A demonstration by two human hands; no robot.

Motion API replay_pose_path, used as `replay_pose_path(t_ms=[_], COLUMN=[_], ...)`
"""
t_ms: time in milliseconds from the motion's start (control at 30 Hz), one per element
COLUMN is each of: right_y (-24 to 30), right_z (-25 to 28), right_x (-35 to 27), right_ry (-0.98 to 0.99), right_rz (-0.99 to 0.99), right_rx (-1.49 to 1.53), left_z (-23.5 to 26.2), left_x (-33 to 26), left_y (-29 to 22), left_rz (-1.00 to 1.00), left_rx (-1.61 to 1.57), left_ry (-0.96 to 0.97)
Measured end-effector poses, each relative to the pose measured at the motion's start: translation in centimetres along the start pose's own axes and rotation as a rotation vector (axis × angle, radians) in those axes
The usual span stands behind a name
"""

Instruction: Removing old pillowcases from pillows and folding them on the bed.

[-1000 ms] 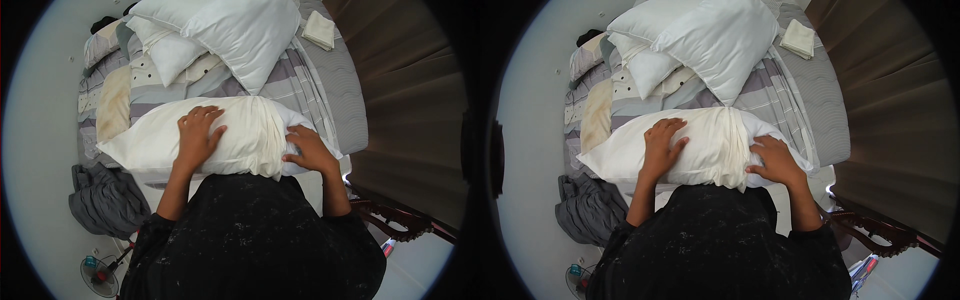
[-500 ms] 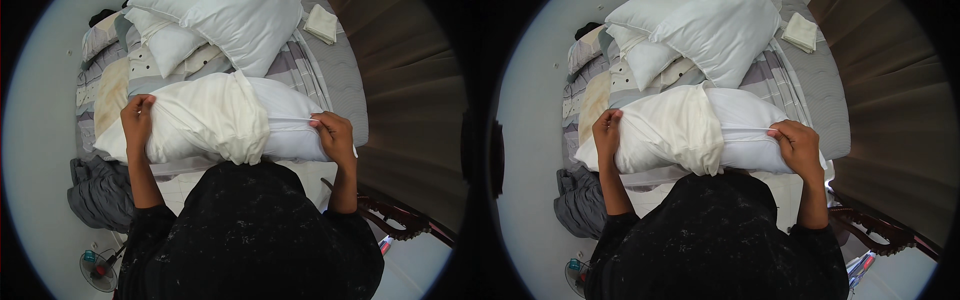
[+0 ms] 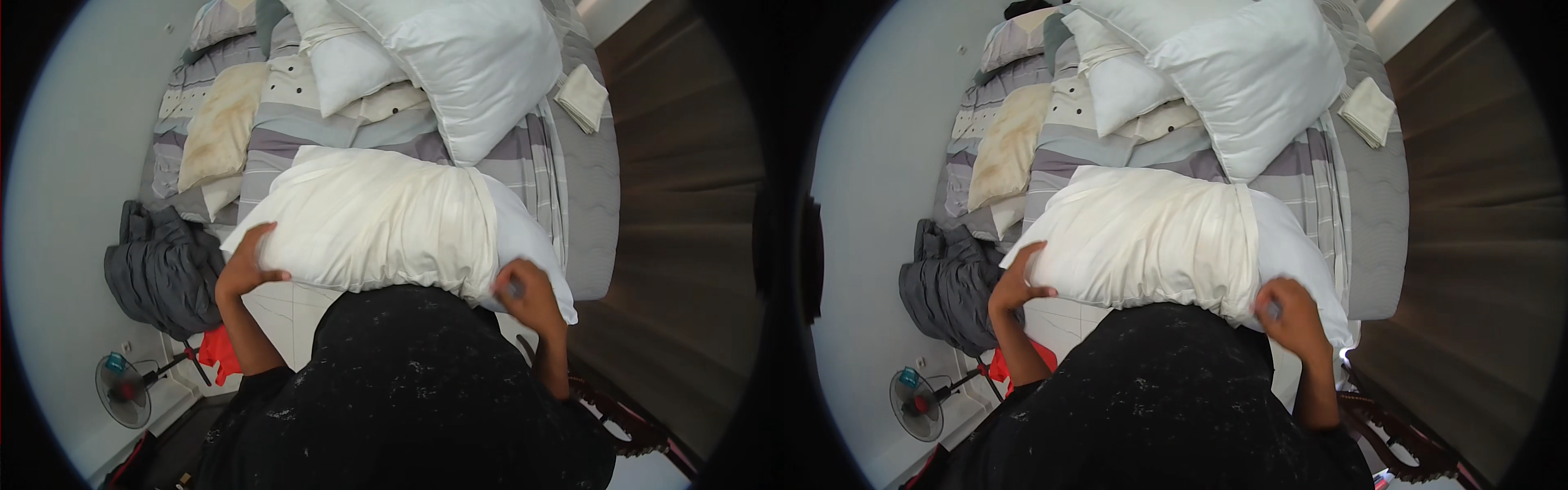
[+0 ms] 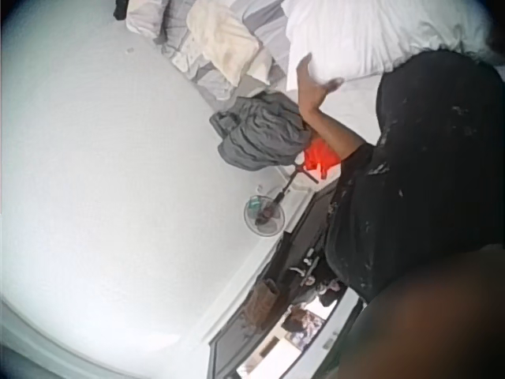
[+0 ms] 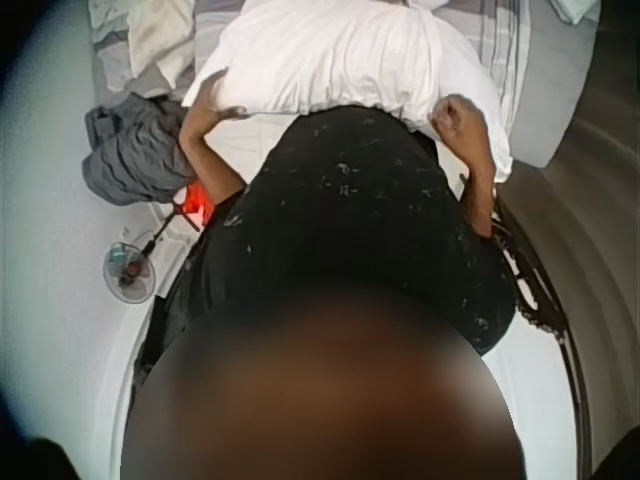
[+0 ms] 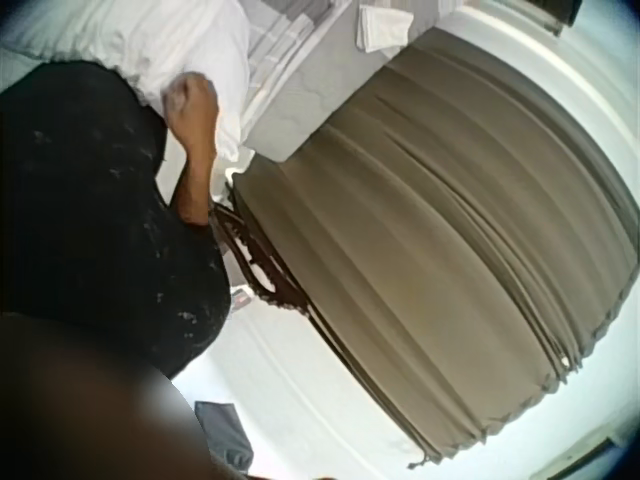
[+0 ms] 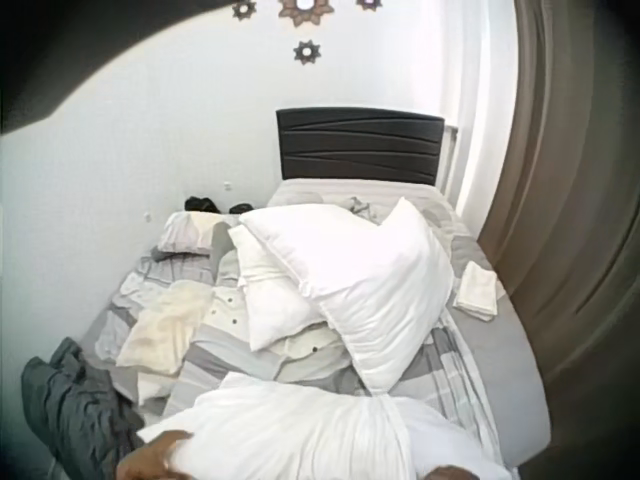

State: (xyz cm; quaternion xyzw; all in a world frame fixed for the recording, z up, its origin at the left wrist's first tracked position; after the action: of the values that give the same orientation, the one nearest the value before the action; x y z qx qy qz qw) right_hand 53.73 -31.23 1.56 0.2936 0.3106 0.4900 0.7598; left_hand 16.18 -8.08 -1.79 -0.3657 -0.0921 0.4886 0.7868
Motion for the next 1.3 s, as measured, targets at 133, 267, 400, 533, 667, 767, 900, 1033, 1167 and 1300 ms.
replay_pose_path(t_ms=[133,267,400,533,667,767,900,1033,1167,1300], right_y=[1.5,0.1,1.6,3.2,4.7,5.2,5.2,2.9,-1.5,-7.4], right_z=[-0.8,0.2,5.4,8.6,11.2,13.4,16.5,17.5,15.5,13.0], right_x=[-1.3,1.0,2.1,3.2,1.4,0.0,-1.9,3.0,10.2,9.7], right_ry=[-0.045,-0.283,-0.742,-0.919,-1.025,-0.968,-0.959,-0.895,-0.873,-0.822], right_rz=[0.183,0.15,0.385,0.589,0.833,0.921,0.955,0.691,0.379,0.287], right_rx=[-0.378,-0.524,-0.489,-0.364,-0.28,-0.36,-0.441,-0.483,-0.739,-0.374], left_z=[-1.0,1.1,2.8,6.0,9.9,13.3,18.0,19.0,15.3,8.4], left_x=[-1.3,-0.3,1.8,4.8,4.9,4.8,4.4,9.4,15.9,12.8], left_y=[1.5,0.0,-2.0,-4.0,-5.1,-3.1,3.4,5.5,4.6,6.9], left_rz=[-0.001,-0.267,-0.326,-0.302,-0.366,-0.312,-0.13,-0.118,-0.187,-0.228], left_rx=[-0.147,-0.26,-0.081,-0.199,-0.185,-0.086,-0.075,0.121,0.207,-0.04], left_ry=[-0.065,-0.489,-0.807,-0.998,-1.292,-1.387,-1.465,-1.313,-1.002,-0.891])
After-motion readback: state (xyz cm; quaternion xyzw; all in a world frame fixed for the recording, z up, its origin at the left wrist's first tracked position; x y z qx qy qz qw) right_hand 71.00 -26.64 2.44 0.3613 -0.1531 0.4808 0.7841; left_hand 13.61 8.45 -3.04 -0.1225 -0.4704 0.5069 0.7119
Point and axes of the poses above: each hand's wrist, its own x-axis towards the middle knuckle, its own z-axis out of the back of the hand, y = z × x, the point moved 8 cm from there along x, towards the middle knuckle, and after that the axes turned 8 degrees about -y, right-handed, at the moved point
